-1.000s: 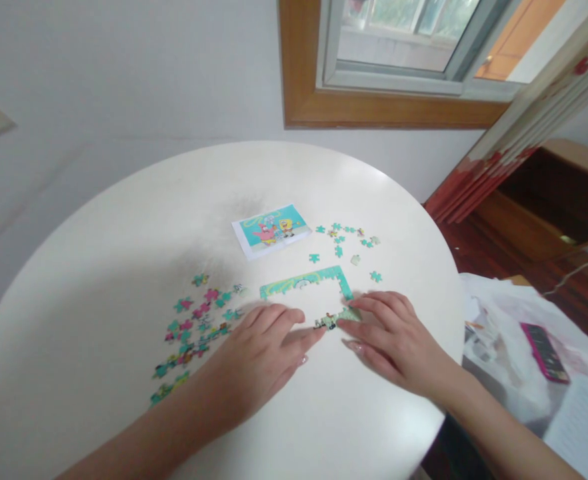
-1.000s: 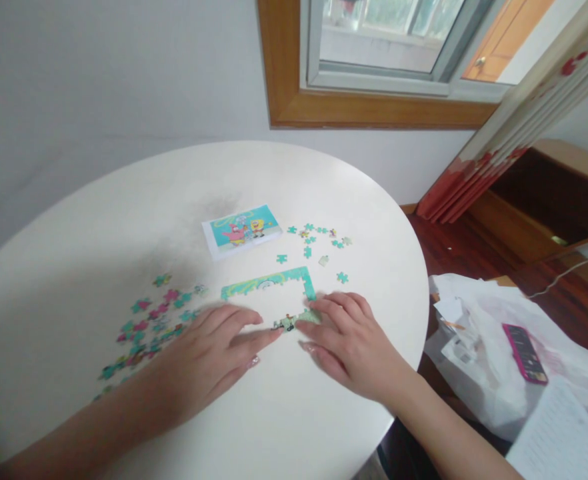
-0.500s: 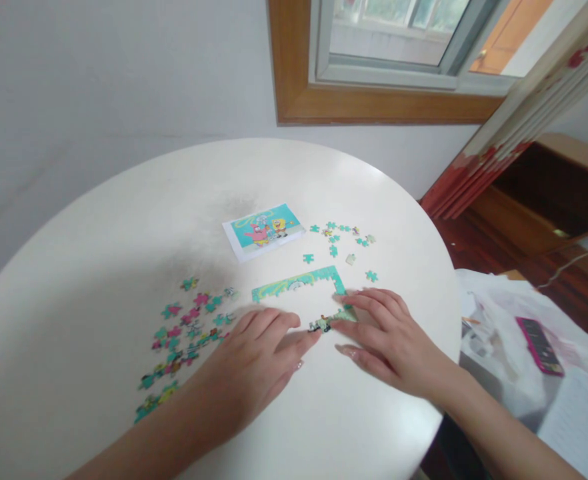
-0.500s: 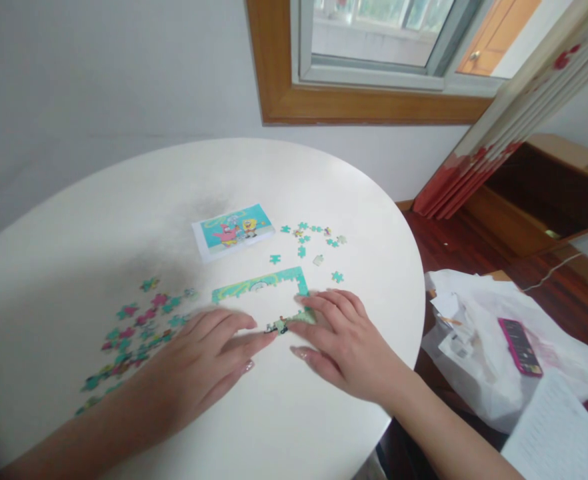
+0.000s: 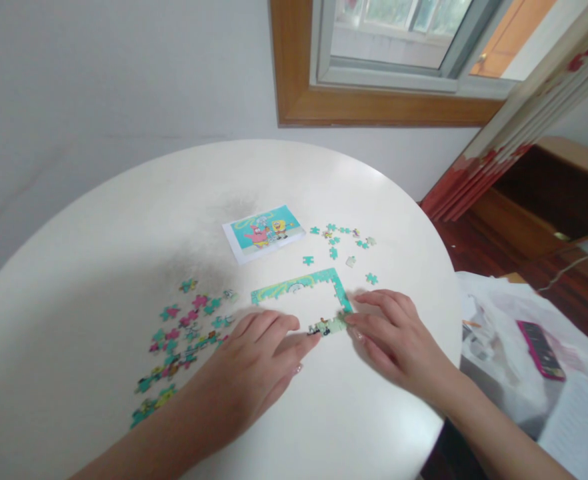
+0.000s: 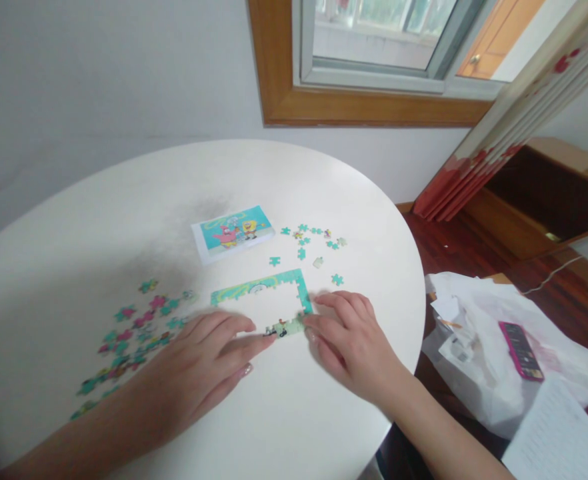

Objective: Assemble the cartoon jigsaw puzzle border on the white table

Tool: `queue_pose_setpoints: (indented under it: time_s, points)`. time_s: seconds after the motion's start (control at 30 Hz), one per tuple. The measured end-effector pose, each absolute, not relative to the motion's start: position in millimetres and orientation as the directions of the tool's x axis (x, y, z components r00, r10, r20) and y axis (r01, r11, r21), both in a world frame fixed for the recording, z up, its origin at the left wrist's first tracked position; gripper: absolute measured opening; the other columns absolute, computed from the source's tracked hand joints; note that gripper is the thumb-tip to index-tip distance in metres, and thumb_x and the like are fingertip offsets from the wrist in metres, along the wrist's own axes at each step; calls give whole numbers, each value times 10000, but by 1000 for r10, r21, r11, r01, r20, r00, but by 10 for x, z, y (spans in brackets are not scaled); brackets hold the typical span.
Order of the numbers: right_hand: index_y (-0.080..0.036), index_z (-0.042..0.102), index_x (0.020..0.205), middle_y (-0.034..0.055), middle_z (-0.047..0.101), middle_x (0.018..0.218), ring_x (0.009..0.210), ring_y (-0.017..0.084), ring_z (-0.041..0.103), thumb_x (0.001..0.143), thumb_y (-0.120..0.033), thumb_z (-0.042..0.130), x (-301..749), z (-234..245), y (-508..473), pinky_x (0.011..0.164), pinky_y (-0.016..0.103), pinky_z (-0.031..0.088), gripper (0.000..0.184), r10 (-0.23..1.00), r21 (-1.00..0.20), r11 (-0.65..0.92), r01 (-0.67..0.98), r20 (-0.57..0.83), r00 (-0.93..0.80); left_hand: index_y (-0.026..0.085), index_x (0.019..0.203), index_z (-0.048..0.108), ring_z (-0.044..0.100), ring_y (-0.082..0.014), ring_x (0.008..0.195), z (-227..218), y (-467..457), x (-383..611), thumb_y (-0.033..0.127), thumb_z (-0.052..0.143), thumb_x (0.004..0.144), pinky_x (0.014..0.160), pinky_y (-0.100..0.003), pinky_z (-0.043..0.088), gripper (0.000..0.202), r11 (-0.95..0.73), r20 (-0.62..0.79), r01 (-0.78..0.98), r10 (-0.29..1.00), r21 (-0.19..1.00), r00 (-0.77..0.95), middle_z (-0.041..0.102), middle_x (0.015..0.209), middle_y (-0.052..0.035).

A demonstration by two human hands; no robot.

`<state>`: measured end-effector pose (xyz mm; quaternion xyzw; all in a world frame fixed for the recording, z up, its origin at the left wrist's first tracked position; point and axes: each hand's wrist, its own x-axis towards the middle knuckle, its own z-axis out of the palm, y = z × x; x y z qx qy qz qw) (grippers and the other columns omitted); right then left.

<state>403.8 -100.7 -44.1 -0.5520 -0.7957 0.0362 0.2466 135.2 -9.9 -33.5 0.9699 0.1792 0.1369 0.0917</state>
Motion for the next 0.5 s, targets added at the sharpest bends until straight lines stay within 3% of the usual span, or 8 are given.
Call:
queue_pose_setpoints:
  time_s: [0.5]
  points:
    - [-230,666,1110,102,625,1190,1158,278,540,917,-119,534,4030,-476,-1026,948,486,453,259,890,-354,351,867,414,-191,247,1276,595,536,-259,1008,-348,-101,1361,96,464,953,896,-437,430,380,-926,257,314,362,210,896,618,1099,-79]
